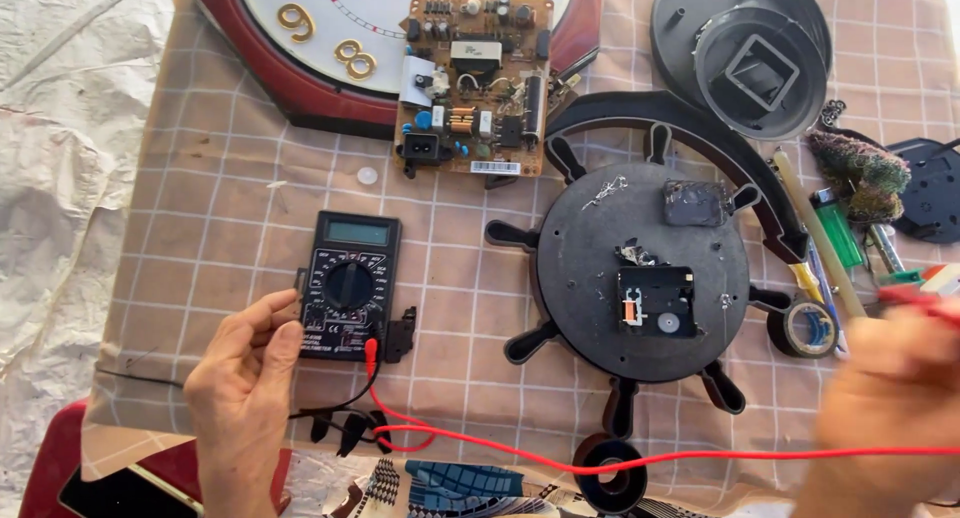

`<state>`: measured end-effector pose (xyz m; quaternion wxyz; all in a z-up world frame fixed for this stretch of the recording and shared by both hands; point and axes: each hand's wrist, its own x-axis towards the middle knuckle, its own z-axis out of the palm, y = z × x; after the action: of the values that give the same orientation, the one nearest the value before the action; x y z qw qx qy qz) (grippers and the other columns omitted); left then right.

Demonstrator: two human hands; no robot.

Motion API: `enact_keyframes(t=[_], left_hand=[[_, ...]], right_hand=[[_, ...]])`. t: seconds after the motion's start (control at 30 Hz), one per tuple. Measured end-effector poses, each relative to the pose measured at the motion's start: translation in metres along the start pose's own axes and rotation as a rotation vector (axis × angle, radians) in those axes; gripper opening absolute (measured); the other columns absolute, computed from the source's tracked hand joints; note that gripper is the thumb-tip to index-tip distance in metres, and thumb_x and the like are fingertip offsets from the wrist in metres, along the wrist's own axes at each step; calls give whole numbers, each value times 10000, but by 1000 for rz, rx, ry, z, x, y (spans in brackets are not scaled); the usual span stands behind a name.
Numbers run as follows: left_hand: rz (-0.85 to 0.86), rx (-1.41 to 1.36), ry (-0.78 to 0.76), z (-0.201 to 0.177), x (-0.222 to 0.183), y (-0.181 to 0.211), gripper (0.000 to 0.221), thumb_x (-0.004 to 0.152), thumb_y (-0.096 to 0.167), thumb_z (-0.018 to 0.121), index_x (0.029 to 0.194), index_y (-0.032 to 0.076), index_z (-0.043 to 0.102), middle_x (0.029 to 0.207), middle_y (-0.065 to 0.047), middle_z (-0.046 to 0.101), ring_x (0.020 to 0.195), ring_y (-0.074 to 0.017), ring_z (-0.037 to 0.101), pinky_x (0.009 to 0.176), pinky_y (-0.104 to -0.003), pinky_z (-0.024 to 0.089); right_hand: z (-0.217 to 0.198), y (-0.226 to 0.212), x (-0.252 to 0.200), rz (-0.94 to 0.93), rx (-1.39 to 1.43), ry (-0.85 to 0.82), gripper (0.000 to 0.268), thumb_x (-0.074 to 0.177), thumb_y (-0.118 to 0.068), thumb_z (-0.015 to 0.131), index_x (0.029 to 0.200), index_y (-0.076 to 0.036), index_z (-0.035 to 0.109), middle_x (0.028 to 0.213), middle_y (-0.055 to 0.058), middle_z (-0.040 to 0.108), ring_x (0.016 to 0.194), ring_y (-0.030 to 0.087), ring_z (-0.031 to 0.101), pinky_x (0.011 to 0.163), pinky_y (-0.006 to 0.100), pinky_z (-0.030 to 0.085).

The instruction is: Testing a circuit board and clock mechanism using a multimeter and disassembling the clock parts for inspection.

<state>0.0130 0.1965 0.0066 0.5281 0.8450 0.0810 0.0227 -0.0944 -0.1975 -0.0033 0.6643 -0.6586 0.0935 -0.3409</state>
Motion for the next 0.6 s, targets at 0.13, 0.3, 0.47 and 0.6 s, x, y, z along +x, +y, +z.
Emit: enact_keyframes(t=[0.13,0.3,0.47,0.6], left_hand=[[-104,-8,-8,3,1,0,265,824,50,520,1077,-14,566,967,-103,573,838,-143,541,780,-205,460],[-17,39,-22,6,1,-3,280,807,29,536,1084,-8,560,965,-107,534,865,-156,539,809,-230,462],[-25,15,42,11,-2,-1,244,842,-13,495,1079,-21,549,1004,-107,504,900,-163,527,837,-230,443],[72,37,130,10,-4,-7,144,845,-8,510,974,-5,575,976,-90,521,853,-133,528,802,-214,438]], right_hand=[[88,-9,2,126,34,56,152,890,-302,519,871,-158,475,680,-32,424,549,52,359,522,176,303],[110,4,-10,-3,-180,58,282,904,-345,448,811,-112,319,547,29,336,439,88,312,460,212,295],[118,11,-13,-147,-355,83,160,930,-160,362,811,-85,285,486,56,320,392,126,339,407,234,309],[119,17,-20,-192,-355,56,238,937,-259,388,842,-63,292,487,83,337,403,155,359,491,259,335]])
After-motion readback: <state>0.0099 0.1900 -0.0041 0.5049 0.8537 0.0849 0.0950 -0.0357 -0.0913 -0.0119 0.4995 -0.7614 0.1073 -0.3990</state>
